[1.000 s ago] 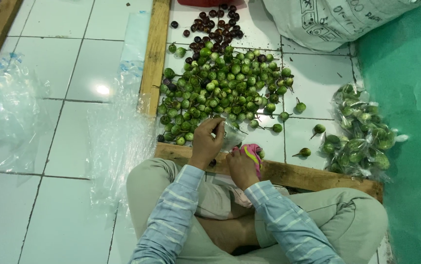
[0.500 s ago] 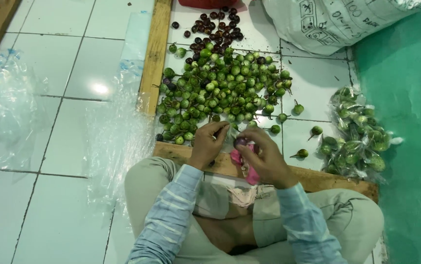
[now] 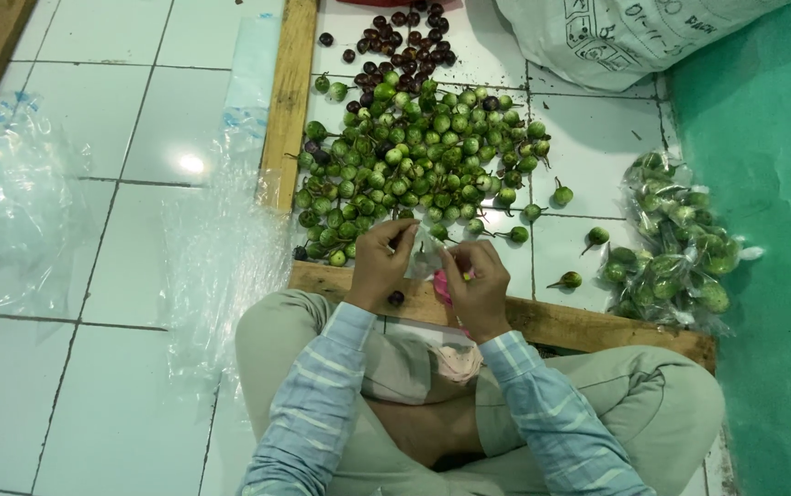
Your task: Bagging small green fruits into plastic bags while sitting on the floor
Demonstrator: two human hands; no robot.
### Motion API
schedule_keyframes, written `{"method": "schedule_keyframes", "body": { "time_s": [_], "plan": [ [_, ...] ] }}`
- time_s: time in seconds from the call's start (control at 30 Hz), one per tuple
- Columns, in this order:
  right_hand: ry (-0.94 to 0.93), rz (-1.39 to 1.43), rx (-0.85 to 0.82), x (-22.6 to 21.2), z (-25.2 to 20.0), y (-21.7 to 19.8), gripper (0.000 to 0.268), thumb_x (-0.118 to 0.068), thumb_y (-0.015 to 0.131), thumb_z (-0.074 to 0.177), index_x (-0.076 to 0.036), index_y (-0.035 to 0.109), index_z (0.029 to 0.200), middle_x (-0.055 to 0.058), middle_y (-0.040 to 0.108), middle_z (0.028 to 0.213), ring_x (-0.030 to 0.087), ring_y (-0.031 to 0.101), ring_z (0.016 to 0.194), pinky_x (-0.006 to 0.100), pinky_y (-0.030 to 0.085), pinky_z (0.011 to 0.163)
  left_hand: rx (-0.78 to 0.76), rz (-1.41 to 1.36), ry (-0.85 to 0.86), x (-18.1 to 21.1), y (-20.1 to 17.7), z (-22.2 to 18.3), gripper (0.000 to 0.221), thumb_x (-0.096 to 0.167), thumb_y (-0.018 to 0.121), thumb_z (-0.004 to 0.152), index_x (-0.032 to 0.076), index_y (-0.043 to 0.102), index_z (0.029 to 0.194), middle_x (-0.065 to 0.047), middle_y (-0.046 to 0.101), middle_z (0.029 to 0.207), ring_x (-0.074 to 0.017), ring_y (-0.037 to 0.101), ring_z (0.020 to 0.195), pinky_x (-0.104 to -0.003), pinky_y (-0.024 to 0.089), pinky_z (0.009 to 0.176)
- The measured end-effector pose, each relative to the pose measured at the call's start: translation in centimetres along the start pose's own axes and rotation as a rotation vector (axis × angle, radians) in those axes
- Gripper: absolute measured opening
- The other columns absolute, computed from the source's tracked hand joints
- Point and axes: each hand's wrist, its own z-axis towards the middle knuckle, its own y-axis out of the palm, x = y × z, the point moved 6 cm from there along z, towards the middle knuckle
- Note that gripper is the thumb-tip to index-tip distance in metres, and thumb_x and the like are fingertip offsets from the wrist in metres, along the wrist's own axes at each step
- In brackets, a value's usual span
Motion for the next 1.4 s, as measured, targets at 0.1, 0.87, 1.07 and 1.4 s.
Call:
{"method": "schedule_keyframes", "body": {
  "time_s": [0.1, 0.87, 1.07, 1.4],
  "plan": [
    [0.128, -0.083, -0.156, 3.7, -3.7, 2.8, 0.025, -0.019, 0.073, 0.094, -0.012, 0.064, 0.072, 0.003, 0.057, 0.058, 0.024, 0.063, 0.056, 0.033, 0.05, 0.054, 0.011, -0.001, -0.038, 0.1, -0.6, -0.1, 0.021, 0.012, 0.062, 0.104, -0.002, 0.076, 0.107, -0.019, 0.07, 0.071, -0.0219, 0.067, 0.065, -0.034, 0.053, 0.059],
    [0.193, 0.301, -0.681, -5.8, 0.6, 0.4, 0.029, -0.018, 0.074, 0.092, -0.004, 0.072, 0.117, 0.016, 0.077, 0.078, 0.027, 0.075, 0.07, 0.038, 0.057, 0.063, 0.03, -0.005, -0.045, 0.0, -1.3, -0.1, 0.014, 0.016, 0.074, 0.095, 0.004, 0.079, 0.097, -0.016, 0.069, 0.069, -0.0225, 0.068, 0.067, -0.035, 0.053, 0.062],
    [0.127, 0.146, -0.418, -2.3, 0.8, 0.5, 0.029, -0.021, 0.07, 0.097, -0.004, 0.071, 0.119, 0.025, 0.061, 0.13, 0.048, 0.062, 0.118, 0.052, 0.053, 0.091, -0.044, -0.03, -0.068, 0.3, -0.4, -0.4, 0.015, 0.015, 0.071, 0.099, 0.003, 0.079, 0.098, -0.012, 0.066, 0.064, -0.0154, 0.062, 0.063, -0.031, 0.051, 0.06],
    [0.018, -0.028, -0.255, -0.3, 0.9, 1.2, 0.025, -0.016, 0.075, 0.096, 0.002, 0.075, 0.114, 0.017, 0.072, 0.101, 0.037, 0.074, 0.09, 0.039, 0.062, 0.07, -0.096, -0.026, -0.021, 1.3, 0.2, -0.7, 0.013, 0.007, 0.066, 0.099, 0.001, 0.078, 0.097, -0.014, 0.063, 0.061, -0.0168, 0.06, 0.061, -0.032, 0.05, 0.058]
  ]
}}
